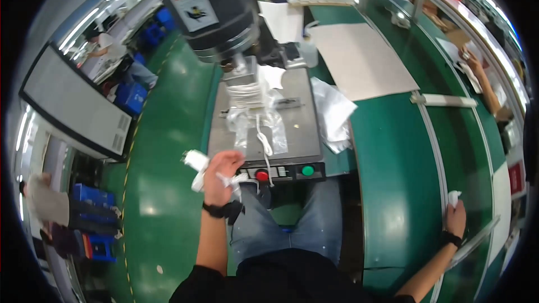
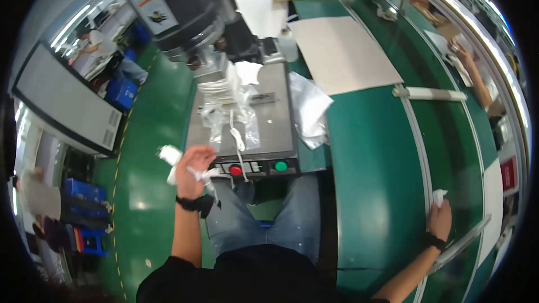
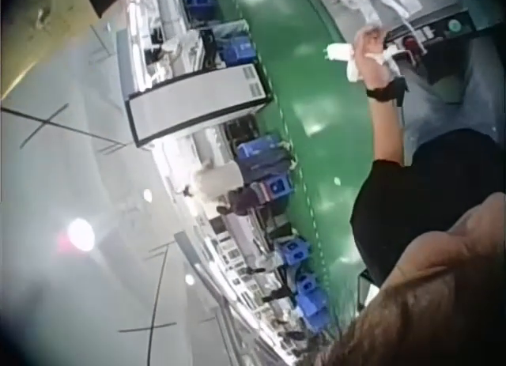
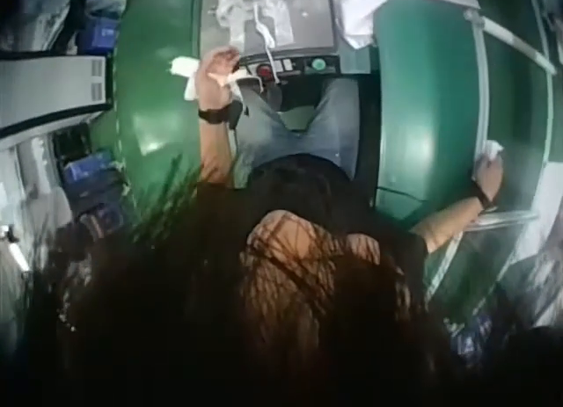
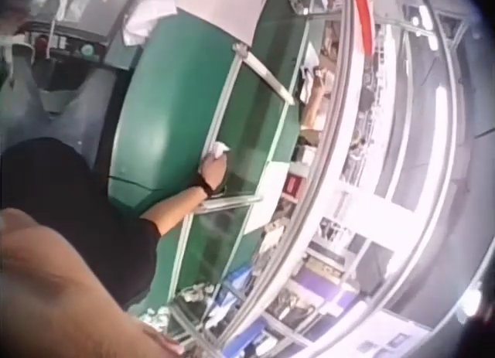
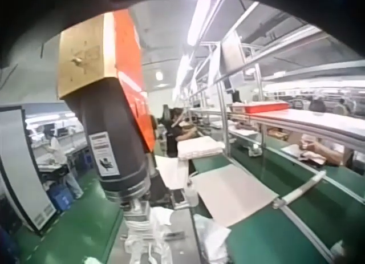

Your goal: Placing white electronic components into plastic bags and using an automated bagging machine to seal them.

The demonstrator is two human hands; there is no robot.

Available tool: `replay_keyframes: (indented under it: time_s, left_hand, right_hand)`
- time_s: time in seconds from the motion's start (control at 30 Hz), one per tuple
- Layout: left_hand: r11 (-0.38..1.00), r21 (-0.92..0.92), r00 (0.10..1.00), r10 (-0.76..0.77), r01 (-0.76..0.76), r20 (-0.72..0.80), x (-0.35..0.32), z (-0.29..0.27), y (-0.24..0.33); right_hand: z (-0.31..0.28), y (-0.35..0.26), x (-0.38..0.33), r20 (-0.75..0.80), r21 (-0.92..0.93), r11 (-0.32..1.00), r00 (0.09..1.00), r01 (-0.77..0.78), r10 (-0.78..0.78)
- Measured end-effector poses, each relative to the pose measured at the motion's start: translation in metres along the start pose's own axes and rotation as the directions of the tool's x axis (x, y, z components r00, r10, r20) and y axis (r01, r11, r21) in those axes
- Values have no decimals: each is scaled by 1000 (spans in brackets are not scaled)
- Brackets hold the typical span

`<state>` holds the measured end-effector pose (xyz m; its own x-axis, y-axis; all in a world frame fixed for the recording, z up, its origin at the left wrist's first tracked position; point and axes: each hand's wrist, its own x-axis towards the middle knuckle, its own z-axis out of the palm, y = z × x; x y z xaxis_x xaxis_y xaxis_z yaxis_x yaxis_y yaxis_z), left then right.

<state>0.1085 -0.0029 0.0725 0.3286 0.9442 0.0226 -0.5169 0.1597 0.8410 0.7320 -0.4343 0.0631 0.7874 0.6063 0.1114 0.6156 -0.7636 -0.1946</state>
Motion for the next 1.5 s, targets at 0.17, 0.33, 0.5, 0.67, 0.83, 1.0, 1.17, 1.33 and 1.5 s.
replay_keyframes:
  time_s: [0.17, 0.33, 0.5, 0.67, 0.83, 1.0, 1.17, 1.33, 1.5]
  left_hand:
    - [994, -42, 989, -101, 97, -108, 47, 11, 13]
    - [951, -169, 946, -284, 258, -155, 74, 14, 8]
    - [874, -271, 909, -417, 404, 10, 121, 2, -9]
    - [807, -354, 875, -384, 473, 294, 89, -10, -13]
    - [762, -619, 935, 54, 188, 351, -33, -18, -4]
    - [678, -723, 903, 218, 132, 369, -97, -46, -17]
    - [809, -574, 985, -37, 127, 166, -120, -77, -33]
    - [992, -59, 991, 109, -114, -83, -82, -91, -38]
    - [955, 175, 955, 265, -241, -131, -61, -102, -23]
  right_hand:
    - [-85, -68, 6, 128, 620, 780, 992, -87, 8]
    - [-103, -111, -35, -349, 937, 91, 925, 338, 150]
    - [-63, -321, -26, 5, 982, 138, 716, 127, -698]
    - [36, -522, -3, 400, 884, 160, 535, -439, -745]
    - [89, -640, -11, 209, 849, 473, 673, 235, -709]
    - [102, -691, -21, -82, 134, 560, 572, 818, -816]
    - [85, -702, -46, 64, 92, 698, 695, 710, -716]
    - [71, -676, -14, 91, 162, 628, 622, 761, -777]
    - [70, -615, -11, -294, 574, 273, 505, 772, -811]
